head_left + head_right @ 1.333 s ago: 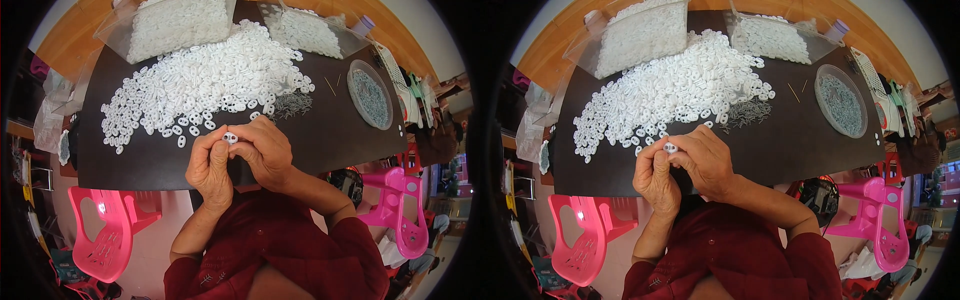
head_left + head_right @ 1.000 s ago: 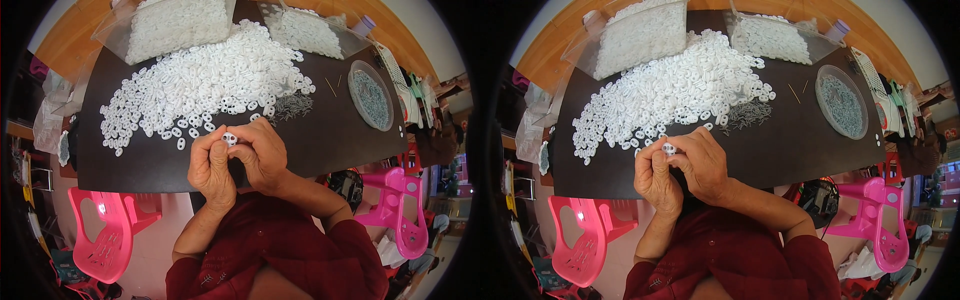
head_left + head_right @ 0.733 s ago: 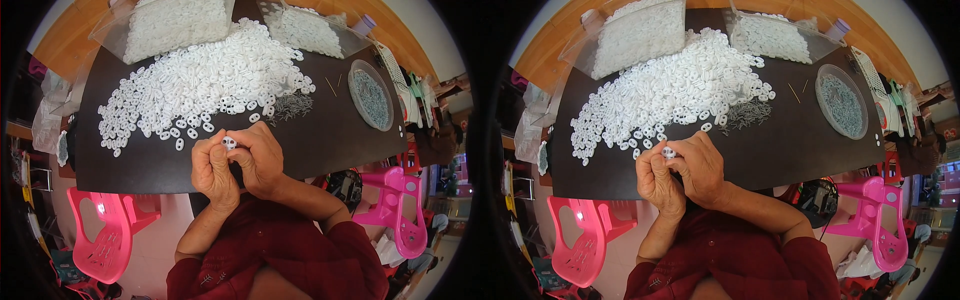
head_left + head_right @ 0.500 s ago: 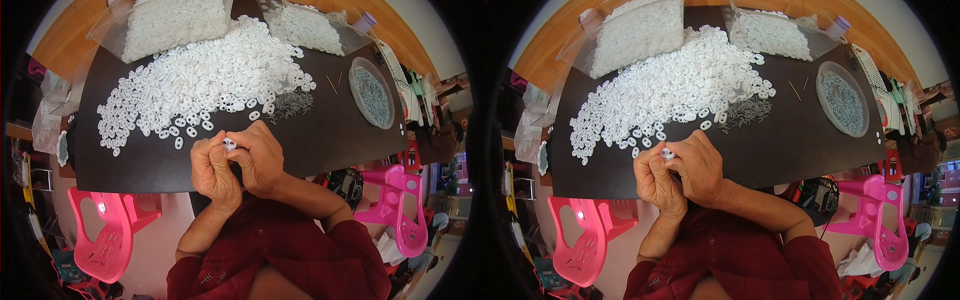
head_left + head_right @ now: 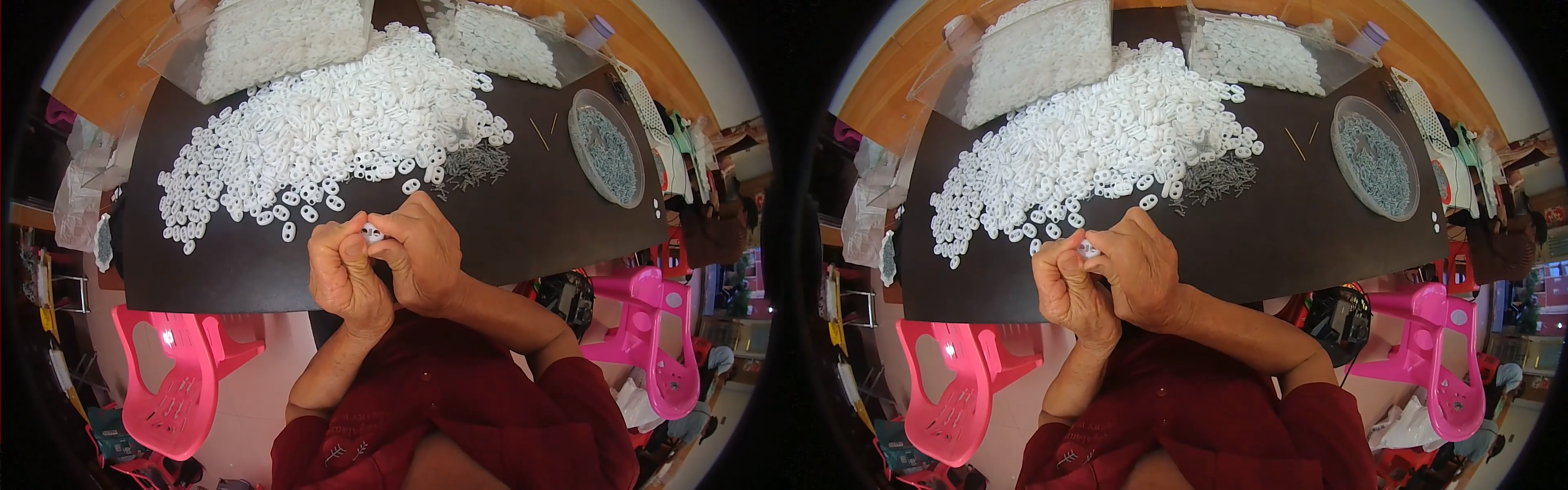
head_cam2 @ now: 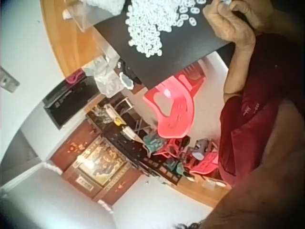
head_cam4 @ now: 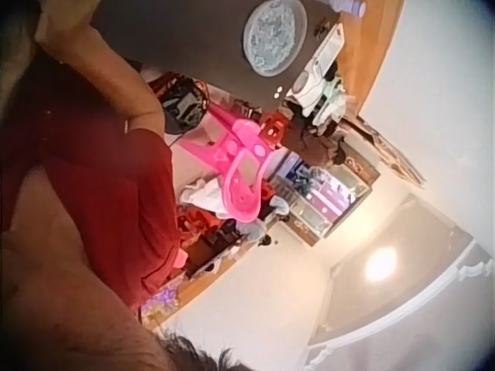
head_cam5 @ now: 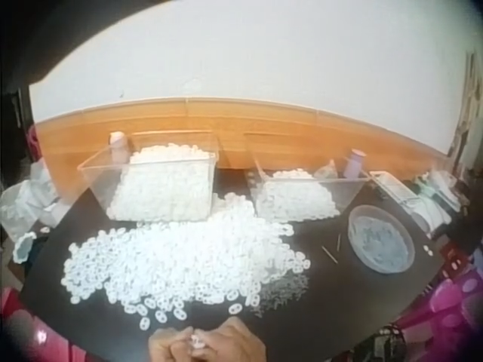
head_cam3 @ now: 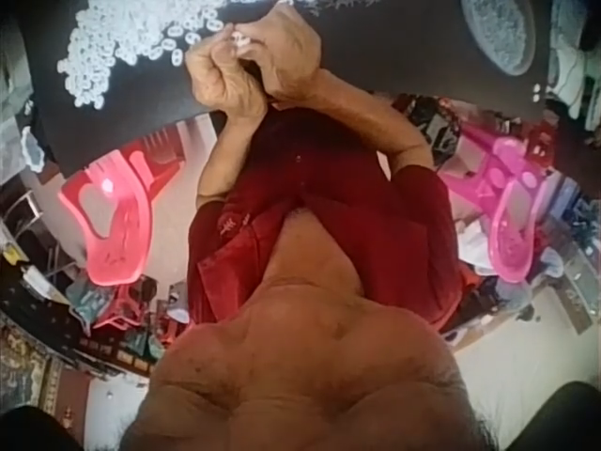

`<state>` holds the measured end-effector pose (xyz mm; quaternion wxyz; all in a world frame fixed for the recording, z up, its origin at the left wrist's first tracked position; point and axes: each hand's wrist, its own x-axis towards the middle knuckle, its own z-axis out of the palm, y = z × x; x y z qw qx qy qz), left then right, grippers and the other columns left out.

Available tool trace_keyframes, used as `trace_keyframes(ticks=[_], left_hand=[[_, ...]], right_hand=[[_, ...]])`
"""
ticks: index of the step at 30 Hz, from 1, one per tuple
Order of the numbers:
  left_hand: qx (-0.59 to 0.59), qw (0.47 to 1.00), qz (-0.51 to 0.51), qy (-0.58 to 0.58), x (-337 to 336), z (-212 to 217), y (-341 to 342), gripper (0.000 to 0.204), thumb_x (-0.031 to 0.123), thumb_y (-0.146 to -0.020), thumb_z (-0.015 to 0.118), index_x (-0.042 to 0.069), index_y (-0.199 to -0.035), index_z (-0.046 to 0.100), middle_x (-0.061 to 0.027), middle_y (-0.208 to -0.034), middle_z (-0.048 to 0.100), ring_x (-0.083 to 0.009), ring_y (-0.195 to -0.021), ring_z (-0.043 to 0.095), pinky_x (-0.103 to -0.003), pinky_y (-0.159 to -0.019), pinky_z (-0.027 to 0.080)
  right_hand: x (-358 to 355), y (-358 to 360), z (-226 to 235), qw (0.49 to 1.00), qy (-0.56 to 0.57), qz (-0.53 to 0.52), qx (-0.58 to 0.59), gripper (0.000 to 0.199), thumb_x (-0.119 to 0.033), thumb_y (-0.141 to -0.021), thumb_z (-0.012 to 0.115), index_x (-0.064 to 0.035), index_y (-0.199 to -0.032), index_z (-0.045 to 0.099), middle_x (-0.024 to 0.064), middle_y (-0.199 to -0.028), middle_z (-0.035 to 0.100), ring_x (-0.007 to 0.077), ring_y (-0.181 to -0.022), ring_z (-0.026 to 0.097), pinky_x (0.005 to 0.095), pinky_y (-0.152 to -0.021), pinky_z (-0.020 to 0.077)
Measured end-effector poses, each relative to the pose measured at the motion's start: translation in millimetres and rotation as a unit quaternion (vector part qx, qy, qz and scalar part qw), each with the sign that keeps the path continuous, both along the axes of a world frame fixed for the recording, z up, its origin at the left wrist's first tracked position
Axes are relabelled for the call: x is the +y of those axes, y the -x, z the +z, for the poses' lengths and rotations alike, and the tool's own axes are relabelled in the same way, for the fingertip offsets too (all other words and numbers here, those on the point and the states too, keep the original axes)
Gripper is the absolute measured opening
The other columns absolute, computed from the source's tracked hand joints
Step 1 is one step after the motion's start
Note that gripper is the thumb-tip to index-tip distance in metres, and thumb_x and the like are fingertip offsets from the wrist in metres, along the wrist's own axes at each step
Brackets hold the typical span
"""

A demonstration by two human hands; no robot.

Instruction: Assembling small white plastic components by manually inserting metal rings into them.

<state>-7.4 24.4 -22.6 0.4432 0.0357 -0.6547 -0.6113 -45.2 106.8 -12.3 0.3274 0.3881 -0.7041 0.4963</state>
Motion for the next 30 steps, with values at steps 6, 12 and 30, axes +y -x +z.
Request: trace_keyframes(ticks=[6, 12, 30], left_hand=[[0.019, 1.0, -0.005, -0.001, 0.9, 5.8, 1.6, 0.019, 0.014, -0.096, 0.053, -0.004, -0.094, 0.06, -0.0037, -0.074, 0.05, -0.0112, -0.064, 0.043, -0.024, -0.055, 0.035], [-0.039, 0.992, -0.121, -0.008, -6.7, 16.5, -6.1, 0.025, 0.015, -0.097, 0.05, -0.004, -0.112, 0.056, -0.0044, -0.092, 0.058, -0.0082, -0.077, 0.047, -0.021, -0.073, 0.04], [-0.19, 0.944, -0.056, 0.263, -77.7, 25.3, -14.6, 0.012, -0.002, -0.086, 0.06, -0.005, -0.098, 0.063, -0.0067, -0.08, 0.059, -0.011, -0.071, 0.055, -0.023, -0.064, 0.044]], right_hand=[[-1.1, -1.7, 9.7, 1.0, -0.003, 0.004, 0.006, 0.022, -0.002, -0.082, 0.064, 0.0023, -0.102, 0.056, 0.0097, -0.078, 0.057, 0.0227, -0.061, 0.048, 0.0316, -0.054, 0.0403], [16.1, 5.8, 19.7, 1.0, -0.017, 0.005, -0.017, 0.026, -0.002, -0.08, 0.066, 0.0003, -0.104, 0.059, 0.0073, -0.079, 0.06, 0.0221, -0.064, 0.052, 0.0306, -0.057, 0.0418], [139.5, 234.4, 127.2, 0.849, -0.276, -0.425, 0.151, 0.016, -0.007, -0.077, 0.059, -0.0006, -0.088, 0.068, 0.0152, -0.085, 0.066, 0.0293, -0.085, 0.061, 0.0403, -0.075, 0.0463]])
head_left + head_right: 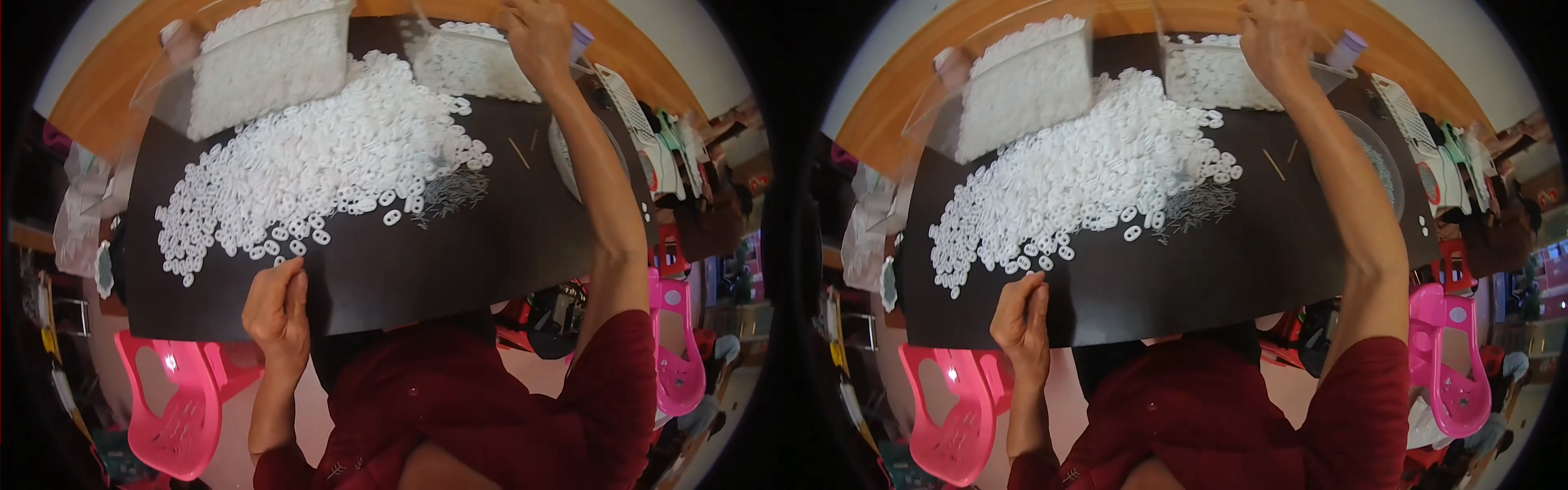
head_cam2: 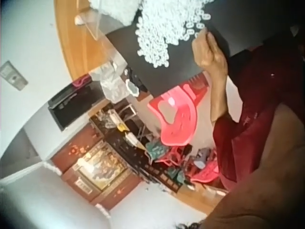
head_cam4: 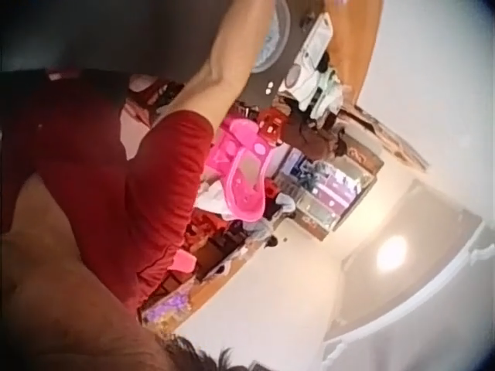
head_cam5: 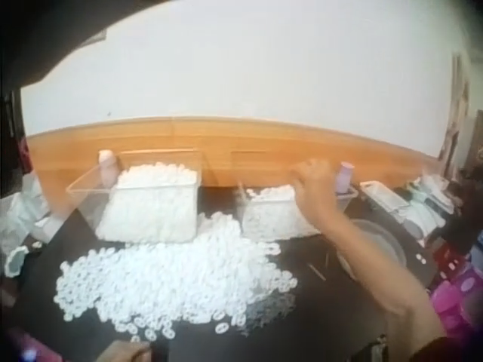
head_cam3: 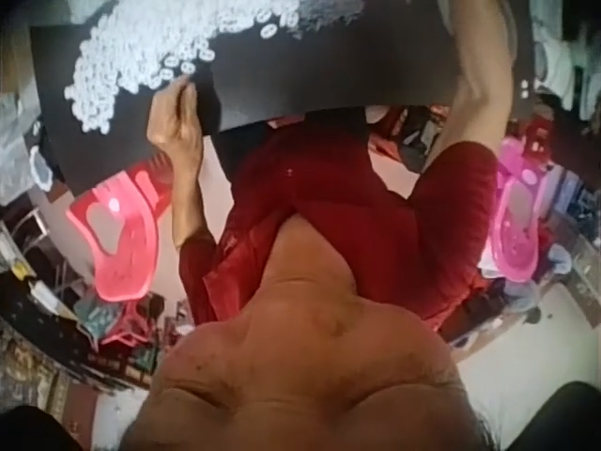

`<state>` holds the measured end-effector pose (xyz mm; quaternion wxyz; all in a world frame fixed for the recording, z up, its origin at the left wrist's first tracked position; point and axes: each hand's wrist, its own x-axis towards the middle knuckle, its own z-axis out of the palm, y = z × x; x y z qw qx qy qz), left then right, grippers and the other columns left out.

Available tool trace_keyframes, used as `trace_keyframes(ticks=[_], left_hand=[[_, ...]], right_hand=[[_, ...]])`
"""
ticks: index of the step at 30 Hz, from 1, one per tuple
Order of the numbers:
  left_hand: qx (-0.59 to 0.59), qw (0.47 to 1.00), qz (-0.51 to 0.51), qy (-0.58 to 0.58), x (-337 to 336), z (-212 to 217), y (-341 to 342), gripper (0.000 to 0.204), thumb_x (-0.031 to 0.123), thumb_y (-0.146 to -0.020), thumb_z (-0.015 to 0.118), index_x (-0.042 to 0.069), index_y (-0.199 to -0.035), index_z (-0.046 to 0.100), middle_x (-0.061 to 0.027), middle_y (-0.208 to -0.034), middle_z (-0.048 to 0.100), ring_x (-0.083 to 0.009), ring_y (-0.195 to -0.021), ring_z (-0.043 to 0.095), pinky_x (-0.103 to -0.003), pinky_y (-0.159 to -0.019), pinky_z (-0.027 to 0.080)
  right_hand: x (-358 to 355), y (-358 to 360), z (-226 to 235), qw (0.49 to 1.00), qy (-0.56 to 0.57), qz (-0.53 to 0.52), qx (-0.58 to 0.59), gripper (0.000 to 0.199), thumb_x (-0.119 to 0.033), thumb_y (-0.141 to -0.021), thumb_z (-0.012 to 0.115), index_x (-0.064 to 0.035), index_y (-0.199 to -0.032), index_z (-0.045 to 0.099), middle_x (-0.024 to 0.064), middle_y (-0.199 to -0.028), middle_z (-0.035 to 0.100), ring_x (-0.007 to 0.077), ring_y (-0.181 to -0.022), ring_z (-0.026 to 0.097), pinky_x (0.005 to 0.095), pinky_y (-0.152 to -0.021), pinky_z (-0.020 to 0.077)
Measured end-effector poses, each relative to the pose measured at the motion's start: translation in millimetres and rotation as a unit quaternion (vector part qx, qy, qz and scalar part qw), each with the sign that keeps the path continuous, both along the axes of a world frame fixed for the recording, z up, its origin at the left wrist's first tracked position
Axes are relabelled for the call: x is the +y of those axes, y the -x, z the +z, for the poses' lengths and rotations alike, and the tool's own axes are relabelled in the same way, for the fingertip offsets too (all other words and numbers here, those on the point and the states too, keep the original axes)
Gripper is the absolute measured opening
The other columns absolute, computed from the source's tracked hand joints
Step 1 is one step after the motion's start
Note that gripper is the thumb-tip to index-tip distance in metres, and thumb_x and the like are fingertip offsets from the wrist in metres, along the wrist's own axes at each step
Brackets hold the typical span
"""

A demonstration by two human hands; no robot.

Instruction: Assembling small white plastic components by manually inserting metal rings into them.

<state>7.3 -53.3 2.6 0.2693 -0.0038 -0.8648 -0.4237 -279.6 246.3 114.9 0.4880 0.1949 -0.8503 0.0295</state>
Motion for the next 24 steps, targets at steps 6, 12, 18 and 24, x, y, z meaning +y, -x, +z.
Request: trace_keyframes(ticks=[6, 12, 18, 24], left_hand=[[0.048, 0.99, -0.059, 0.123, 8.5, 1.6, 21.0, 0.021, -0.008, -0.073, 0.066, 0.0, -0.092, 0.065, -0.01, -0.075, 0.059, -0.0257, -0.068, 0.057, -0.034, -0.057, 0.045], [0.074, 0.96, -0.06, 0.264, 9.3, -5.5, 53.0, 0.021, -0.001, -0.069, 0.067, 0.003, -0.09, 0.065, -0.0084, -0.075, 0.054, -0.0251, -0.068, 0.056, -0.035, -0.054, 0.045], [0.04, 0.95, -0.04, 0.307, 16.1, -10.7, 60.8, 0.015, 0.004, -0.066, 0.07, 0.005, -0.074, 0.058, -0.0081, -0.072, 0.048, -0.0253, -0.068, 0.053, -0.037, -0.052, 0.043], [0.034, 0.938, -0.049, 0.341, 20.7, -12.8, 76.1, 0.013, 0.001, -0.063, 0.066, 0.003, -0.068, 0.054, -0.0108, -0.073, 0.049, -0.0269, -0.068, 0.054, -0.037, -0.052, 0.044]], right_hand=[[-58.2, -97.7, -74.2, 0.939, 0.014, 0.315, -0.134, 0.015, 0.0, -0.074, 0.06, -0.006, -0.087, 0.066, 0.0079, -0.079, 0.061, 0.0266, -0.074, 0.056, 0.0349, -0.065, 0.0454], [-74.3, -142.5, -101.7, 0.891, 0.042, 0.37, -0.261, 0.019, 0.002, -0.07, 0.068, -0.0053, -0.087, 0.065, 0.0061, -0.075, 0.057, 0.0244, -0.071, 0.052, 0.033, -0.06, 0.043], [-74.9, -153.3, -98.3, 0.882, 0.069, 0.389, -0.256, 0.019, 0.004, -0.07, 0.068, -0.0041, -0.087, 0.065, 0.0069, -0.075, 0.056, 0.0241, -0.07, 0.053, 0.0328, -0.059, 0.0438], [-69.9, -159.5, -103.2, 0.883, 0.071, 0.375, -0.272, 0.019, 0.003, -0.07, 0.069, -0.0036, -0.087, 0.065, 0.0075, -0.077, 0.058, 0.0247, -0.072, 0.054, 0.0331, -0.061, 0.045]])
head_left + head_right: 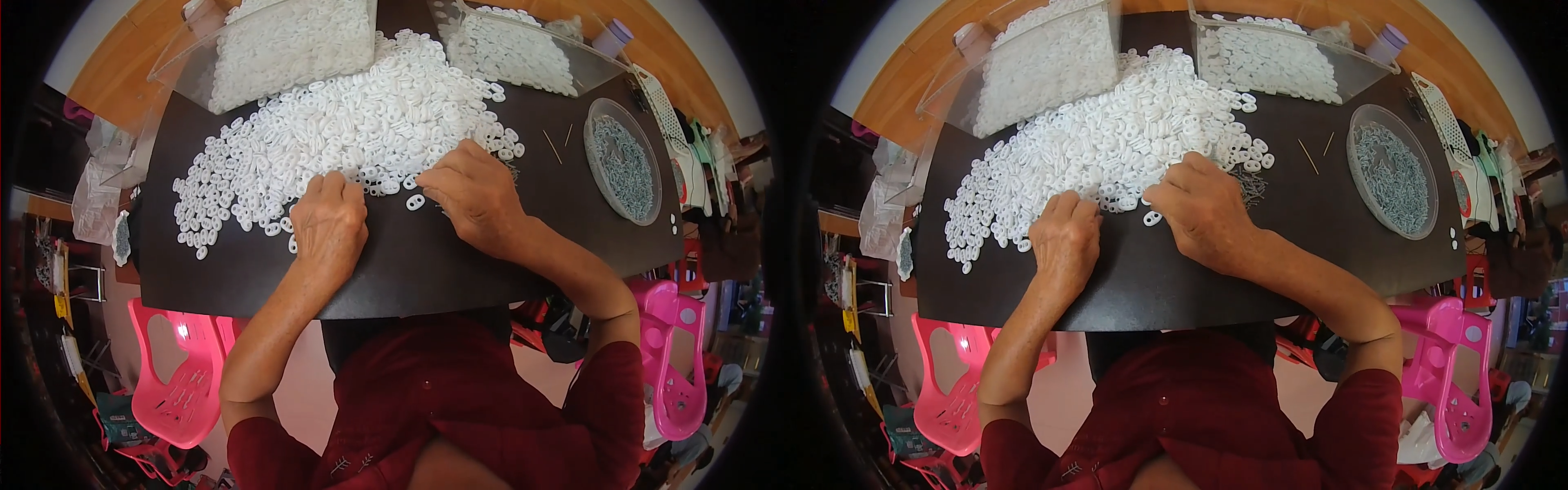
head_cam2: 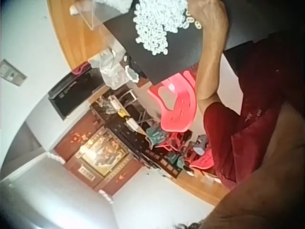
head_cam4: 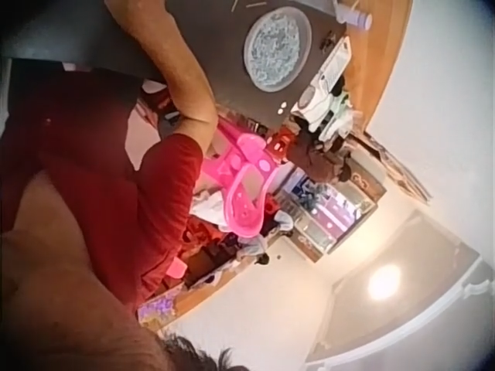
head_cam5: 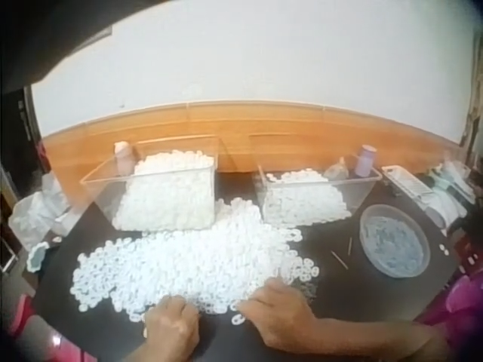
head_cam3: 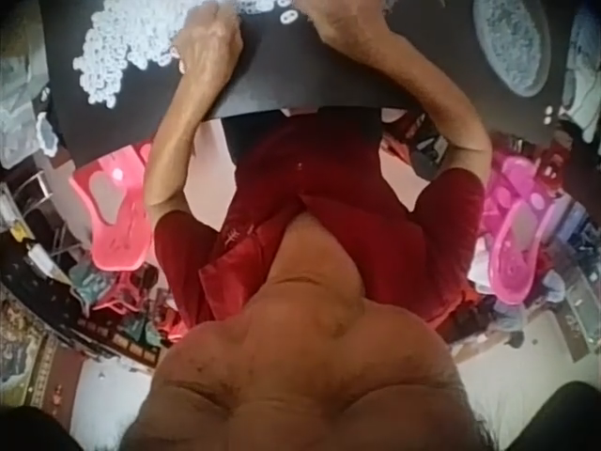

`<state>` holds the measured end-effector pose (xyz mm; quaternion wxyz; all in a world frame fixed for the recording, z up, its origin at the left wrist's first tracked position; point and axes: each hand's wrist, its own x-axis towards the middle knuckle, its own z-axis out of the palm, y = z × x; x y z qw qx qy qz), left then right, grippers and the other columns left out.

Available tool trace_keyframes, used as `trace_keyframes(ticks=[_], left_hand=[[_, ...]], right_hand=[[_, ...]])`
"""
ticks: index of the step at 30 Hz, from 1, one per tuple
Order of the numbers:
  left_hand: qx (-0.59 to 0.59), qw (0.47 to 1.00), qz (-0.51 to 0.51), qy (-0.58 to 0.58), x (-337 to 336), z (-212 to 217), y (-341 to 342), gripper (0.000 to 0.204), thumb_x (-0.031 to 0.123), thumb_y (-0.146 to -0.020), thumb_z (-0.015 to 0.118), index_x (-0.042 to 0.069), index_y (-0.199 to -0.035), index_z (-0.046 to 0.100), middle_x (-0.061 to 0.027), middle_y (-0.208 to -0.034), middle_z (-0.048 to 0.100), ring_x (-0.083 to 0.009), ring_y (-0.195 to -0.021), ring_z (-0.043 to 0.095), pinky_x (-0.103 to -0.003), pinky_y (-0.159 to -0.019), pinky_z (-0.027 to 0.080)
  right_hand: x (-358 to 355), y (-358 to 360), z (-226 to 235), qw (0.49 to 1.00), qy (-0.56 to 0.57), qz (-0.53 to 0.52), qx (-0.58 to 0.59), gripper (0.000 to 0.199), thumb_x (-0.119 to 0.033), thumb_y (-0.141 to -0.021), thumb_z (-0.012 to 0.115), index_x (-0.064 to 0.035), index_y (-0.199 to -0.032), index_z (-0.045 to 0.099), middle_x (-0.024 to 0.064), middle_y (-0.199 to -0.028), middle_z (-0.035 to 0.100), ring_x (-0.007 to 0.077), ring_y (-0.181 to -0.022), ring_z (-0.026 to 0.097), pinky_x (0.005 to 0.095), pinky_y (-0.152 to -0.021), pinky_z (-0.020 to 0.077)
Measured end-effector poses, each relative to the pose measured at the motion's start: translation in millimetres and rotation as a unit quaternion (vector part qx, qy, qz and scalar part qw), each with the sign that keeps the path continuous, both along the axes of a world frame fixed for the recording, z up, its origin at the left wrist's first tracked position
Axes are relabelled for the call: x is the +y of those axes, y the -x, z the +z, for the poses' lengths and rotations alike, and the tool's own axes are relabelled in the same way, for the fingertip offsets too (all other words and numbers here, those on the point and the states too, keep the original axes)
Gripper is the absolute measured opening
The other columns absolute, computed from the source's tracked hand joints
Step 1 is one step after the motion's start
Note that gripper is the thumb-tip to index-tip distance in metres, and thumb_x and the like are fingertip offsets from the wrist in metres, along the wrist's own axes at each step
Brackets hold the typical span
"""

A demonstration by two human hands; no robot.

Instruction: Assembling small white plastic components by manually inserting metal rings into them.

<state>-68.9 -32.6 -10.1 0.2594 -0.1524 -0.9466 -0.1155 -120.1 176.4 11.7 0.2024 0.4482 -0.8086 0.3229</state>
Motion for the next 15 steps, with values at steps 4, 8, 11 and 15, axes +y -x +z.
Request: trace_keyframes(ticks=[4, 8, 11, 15], left_hand=[[-0.014, 0.999, 0.035, 0.035, 1.8, -1.7, 3.3, 0.01, -0.001, -0.064, 0.062, 0.002, -0.068, 0.053, -0.0122, -0.073, 0.05, -0.0284, -0.068, 0.055, -0.038, -0.052, 0.046], [-0.005, 0.999, 0.031, 0.021, -1.8, -2.6, 0.2, 0.011, -0.001, -0.063, 0.062, 0.002, -0.069, 0.053, -0.0121, -0.073, 0.05, -0.0287, -0.068, 0.056, -0.039, -0.052, 0.046], [-0.021, 1.0, 0.016, 0.005, -5.5, 2.3, -9.3, 0.011, 0.001, -0.065, 0.063, 0.002, -0.072, 0.055, -0.0119, -0.074, 0.051, -0.0285, -0.069, 0.056, -0.038, -0.053, 0.046], [-0.024, 0.999, 0.018, -0.037, -8.8, 6.5, -12.5, 0.009, 0.002, -0.07, 0.063, 0.003, -0.078, 0.059, -0.0109, -0.073, 0.051, -0.0281, -0.068, 0.056, -0.039, -0.054, 0.045]], right_hand=[[-5.9, -6.0, 0.2, 1.0, 0.009, 0.005, -0.003, 0.018, 0.003, -0.07, 0.069, -0.0037, -0.086, 0.065, 0.0076, -0.076, 0.058, 0.0253, -0.072, 0.054, 0.0337, -0.061, 0.0448], [-7.3, -9.5, -1.6, 1.0, -0.006, 0.006, -0.023, 0.016, 0.001, -0.07, 0.069, -0.0038, -0.085, 0.065, 0.0074, -0.076, 0.057, 0.0255, -0.072, 0.053, 0.0347, -0.061, 0.0441], [-11.2, -12.2, -4.1, 1.0, -0.008, 0.008, -0.028, 0.015, 0.0, -0.07, 0.068, -0.0041, -0.083, 0.065, 0.0075, -0.076, 0.057, 0.0253, -0.071, 0.052, 0.0346, -0.06, 0.0437], [-29.8, -8.8, -14.3, 1.0, -0.01, 0.021, 0.016, 0.015, 0.001, -0.067, 0.066, -0.005, -0.082, 0.065, 0.007, -0.075, 0.054, 0.0246, -0.071, 0.051, 0.0339, -0.06, 0.0428]])
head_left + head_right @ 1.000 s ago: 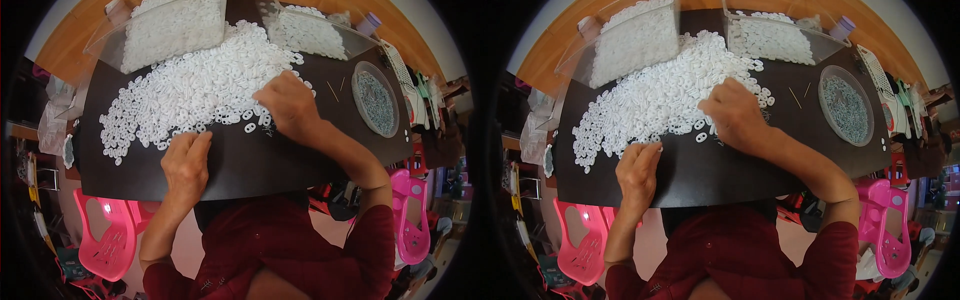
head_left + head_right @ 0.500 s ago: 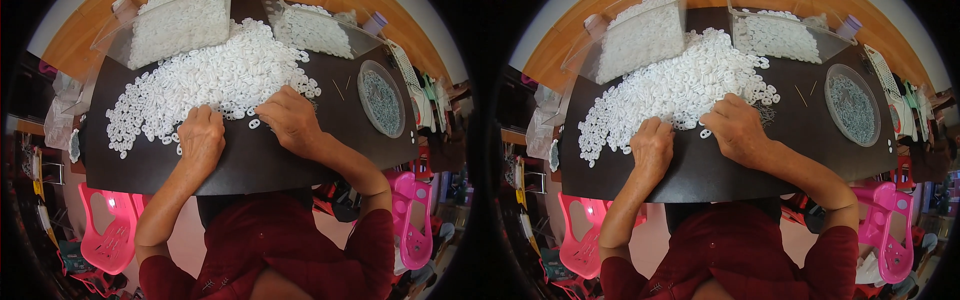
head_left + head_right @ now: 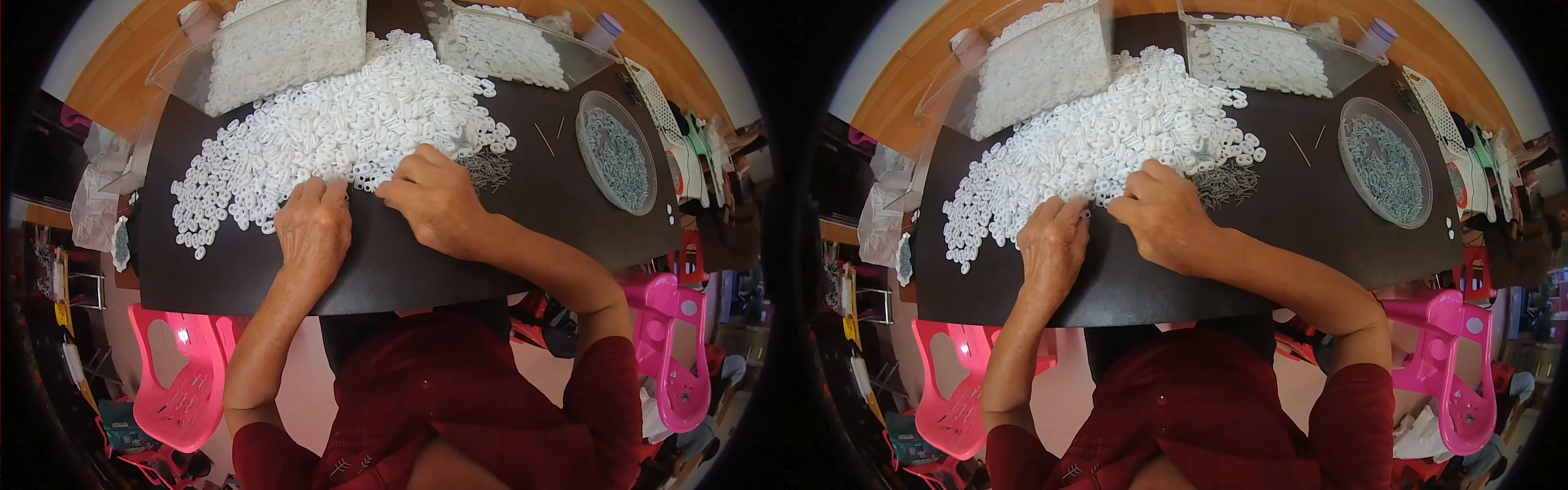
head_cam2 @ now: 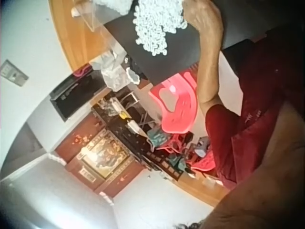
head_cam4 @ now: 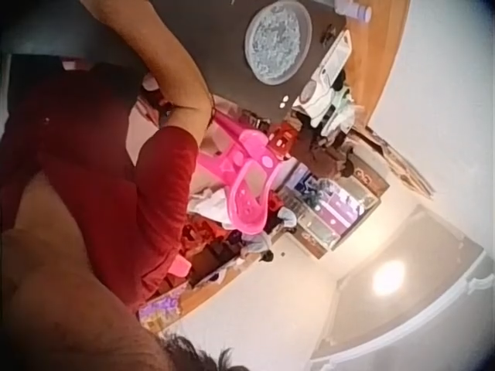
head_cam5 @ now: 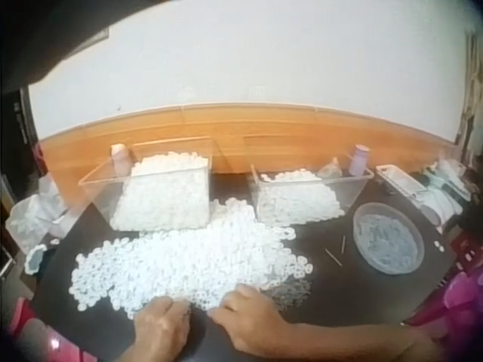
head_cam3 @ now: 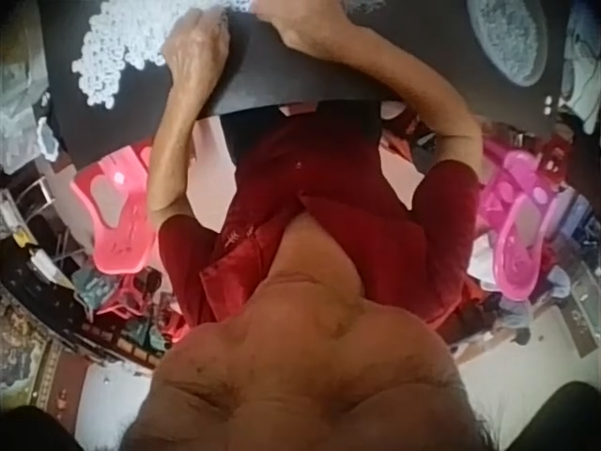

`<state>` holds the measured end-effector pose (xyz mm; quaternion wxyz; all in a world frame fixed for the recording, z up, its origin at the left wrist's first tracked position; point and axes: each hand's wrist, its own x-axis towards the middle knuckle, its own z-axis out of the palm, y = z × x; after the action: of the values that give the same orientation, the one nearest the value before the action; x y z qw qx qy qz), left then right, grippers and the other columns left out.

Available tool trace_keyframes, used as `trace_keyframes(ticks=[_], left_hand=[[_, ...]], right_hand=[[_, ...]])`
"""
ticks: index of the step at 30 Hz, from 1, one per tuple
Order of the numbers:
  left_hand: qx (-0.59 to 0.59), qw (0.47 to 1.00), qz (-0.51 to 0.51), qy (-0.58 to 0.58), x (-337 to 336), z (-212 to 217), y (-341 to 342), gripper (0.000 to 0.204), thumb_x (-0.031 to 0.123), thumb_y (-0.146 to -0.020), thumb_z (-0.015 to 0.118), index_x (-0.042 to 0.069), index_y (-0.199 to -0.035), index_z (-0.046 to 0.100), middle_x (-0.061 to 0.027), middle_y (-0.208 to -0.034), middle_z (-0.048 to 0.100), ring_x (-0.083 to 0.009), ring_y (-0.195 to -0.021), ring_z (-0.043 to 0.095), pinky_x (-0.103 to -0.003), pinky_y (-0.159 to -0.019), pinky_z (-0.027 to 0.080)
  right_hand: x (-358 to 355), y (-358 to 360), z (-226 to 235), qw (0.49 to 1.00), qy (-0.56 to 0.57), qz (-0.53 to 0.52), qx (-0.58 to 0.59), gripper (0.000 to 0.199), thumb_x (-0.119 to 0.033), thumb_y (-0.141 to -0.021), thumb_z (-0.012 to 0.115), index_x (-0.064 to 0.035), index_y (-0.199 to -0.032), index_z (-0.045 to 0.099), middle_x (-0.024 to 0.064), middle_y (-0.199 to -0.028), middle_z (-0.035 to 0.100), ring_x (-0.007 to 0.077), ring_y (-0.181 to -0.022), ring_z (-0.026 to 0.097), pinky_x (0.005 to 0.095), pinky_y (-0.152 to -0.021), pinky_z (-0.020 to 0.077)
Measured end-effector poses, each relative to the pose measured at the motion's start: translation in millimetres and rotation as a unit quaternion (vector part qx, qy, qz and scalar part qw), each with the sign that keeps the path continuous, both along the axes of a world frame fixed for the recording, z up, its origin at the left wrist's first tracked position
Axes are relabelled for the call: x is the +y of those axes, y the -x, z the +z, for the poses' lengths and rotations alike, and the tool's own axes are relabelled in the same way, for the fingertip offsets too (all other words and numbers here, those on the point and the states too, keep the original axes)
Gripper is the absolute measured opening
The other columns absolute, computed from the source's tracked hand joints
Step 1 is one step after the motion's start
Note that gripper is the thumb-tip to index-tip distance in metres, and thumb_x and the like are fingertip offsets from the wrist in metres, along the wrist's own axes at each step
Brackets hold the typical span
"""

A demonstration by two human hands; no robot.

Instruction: Assembling small white plastic components by manually inserting metal rings into them.

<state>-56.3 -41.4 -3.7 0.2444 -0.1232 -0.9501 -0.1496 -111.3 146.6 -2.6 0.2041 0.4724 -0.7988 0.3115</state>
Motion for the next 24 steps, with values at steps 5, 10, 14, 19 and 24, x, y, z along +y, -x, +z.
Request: trace_keyframes(ticks=[5, 10, 14, 19, 24], left_hand=[[-0.014, 0.999, 0.025, -0.02, -8.1, 3.5, 0.9, 0.012, 0.001, -0.071, 0.063, 0.004, -0.083, 0.062, -0.0099, -0.069, 0.05, -0.0277, -0.066, 0.055, -0.04, -0.055, 0.045], [-0.02, 0.997, 0.028, -0.069, -10.0, 3.0, -5.9, 0.015, 0.001, -0.071, 0.065, 0.005, -0.085, 0.064, -0.0094, -0.069, 0.051, -0.0273, -0.067, 0.056, -0.039, -0.055, 0.044], [-0.016, 0.994, 0.022, -0.103, -12.1, 5.4, -12.7, 0.018, 0.0, -0.07, 0.066, 0.006, -0.087, 0.065, -0.0093, -0.069, 0.051, -0.0274, -0.066, 0.056, -0.039, -0.055, 0.044], [-0.015, 0.984, 0.03, -0.178, -22.2, 8.1, -23.3, 0.016, 0.0, -0.071, 0.068, 0.004, -0.087, 0.064, -0.0101, -0.067, 0.05, -0.0275, -0.061, 0.055, -0.038, -0.054, 0.043], [-0.023, 0.98, 0.02, -0.196, -22.0, 4.2, -26.4, 0.015, 0.0, -0.072, 0.068, 0.003, -0.086, 0.064, -0.0102, -0.066, 0.05, -0.027, -0.06, 0.054, -0.037, -0.054, 0.042]], right_hand=[[-23.4, 7.6, -5.6, 0.999, -0.027, 0.012, 0.025, 0.019, 0.001, -0.063, 0.062, -0.0052, -0.081, 0.066, 0.0068, -0.075, 0.051, 0.0249, -0.072, 0.048, 0.0353, -0.062, 0.0411], [-35.5, 12.5, -7.3, 0.993, -0.095, 0.033, 0.067, 0.019, -0.001, -0.062, 0.061, -0.0033, -0.08, 0.065, 0.0083, -0.076, 0.048, 0.0259, -0.077, 0.046, 0.0371, -0.066, 0.0395], [-33.4, 10.0, -7.9, 0.982, -0.118, 0.039, 0.14, 0.015, -0.002, -0.062, 0.061, -0.0024, -0.076, 0.063, 0.008, -0.075, 0.047, 0.0259, -0.078, 0.046, 0.037, -0.066, 0.0389], [-25.7, 9.5, -1.2, 0.993, -0.091, 0.07, 0.039, 0.013, -0.002, -0.062, 0.062, -0.0039, -0.075, 0.063, 0.0069, -0.074, 0.048, 0.0255, -0.074, 0.047, 0.0359, -0.064, 0.0396], [-27.8, 15.2, -3.8, 0.998, -0.049, 0.046, -0.005, 0.011, -0.001, -0.065, 0.064, -0.0058, -0.074, 0.063, 0.0058, -0.073, 0.049, 0.0237, -0.072, 0.048, 0.0338, -0.06, 0.04]])
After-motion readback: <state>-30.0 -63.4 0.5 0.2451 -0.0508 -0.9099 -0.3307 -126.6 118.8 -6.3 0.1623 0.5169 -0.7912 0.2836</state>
